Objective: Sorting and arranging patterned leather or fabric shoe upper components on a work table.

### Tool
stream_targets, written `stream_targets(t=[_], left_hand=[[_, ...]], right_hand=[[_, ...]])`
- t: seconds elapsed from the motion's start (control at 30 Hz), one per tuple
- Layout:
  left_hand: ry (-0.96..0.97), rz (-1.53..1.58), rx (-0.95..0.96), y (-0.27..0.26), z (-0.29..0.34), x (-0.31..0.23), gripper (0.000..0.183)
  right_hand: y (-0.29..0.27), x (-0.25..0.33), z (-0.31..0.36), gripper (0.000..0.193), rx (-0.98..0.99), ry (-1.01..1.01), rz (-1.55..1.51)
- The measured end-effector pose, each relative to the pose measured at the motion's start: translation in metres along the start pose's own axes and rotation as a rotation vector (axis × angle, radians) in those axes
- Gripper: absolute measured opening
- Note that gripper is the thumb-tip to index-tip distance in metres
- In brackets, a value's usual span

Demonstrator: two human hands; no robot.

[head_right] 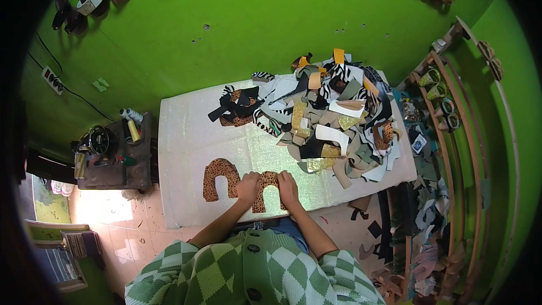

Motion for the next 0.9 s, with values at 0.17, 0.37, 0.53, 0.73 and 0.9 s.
stream_targets(t=[0.17, 0.37, 0.53, 0.73, 0.9], left_hand=[[0.215, -0.104, 0.038, 0.005, 0.023, -0.013, 0.030], [0.333, -0.237, 0.043, 0.000, 0.038, -0.022, 0.046], [0.302, -0.207, 0.147, 0.011, 0.035, -0.021, 0.047], [0.310, -0.245, 0.145, 0.009, 0.037, -0.022, 0.049], [0.308, -0.225, 0.106, 0.003, 0.036, -0.025, 0.048]], right_hand=[[0.008, 0.012, 0.024, 0.039, -0.013, -0.100, 0.070], [0.016, 0.014, 0.038, 0.052, -0.070, -0.088, 0.325], [0.013, 0.018, 0.035, 0.049, 0.017, -0.009, 0.390], [0.004, -0.004, 0.039, 0.054, 0.008, 0.092, 0.423], [-0.002, -0.016, 0.042, 0.061, -0.004, 0.150, 0.402]])
Point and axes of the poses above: each hand's wrist, its own z-axis away from the middle knuckle, its own y-axis out of the palm, x = y × z, the point moved 7 cm from there along -z, towards the middle knuckle, and after that the axes turned 14 degrees about y, right-handed, at the moved point
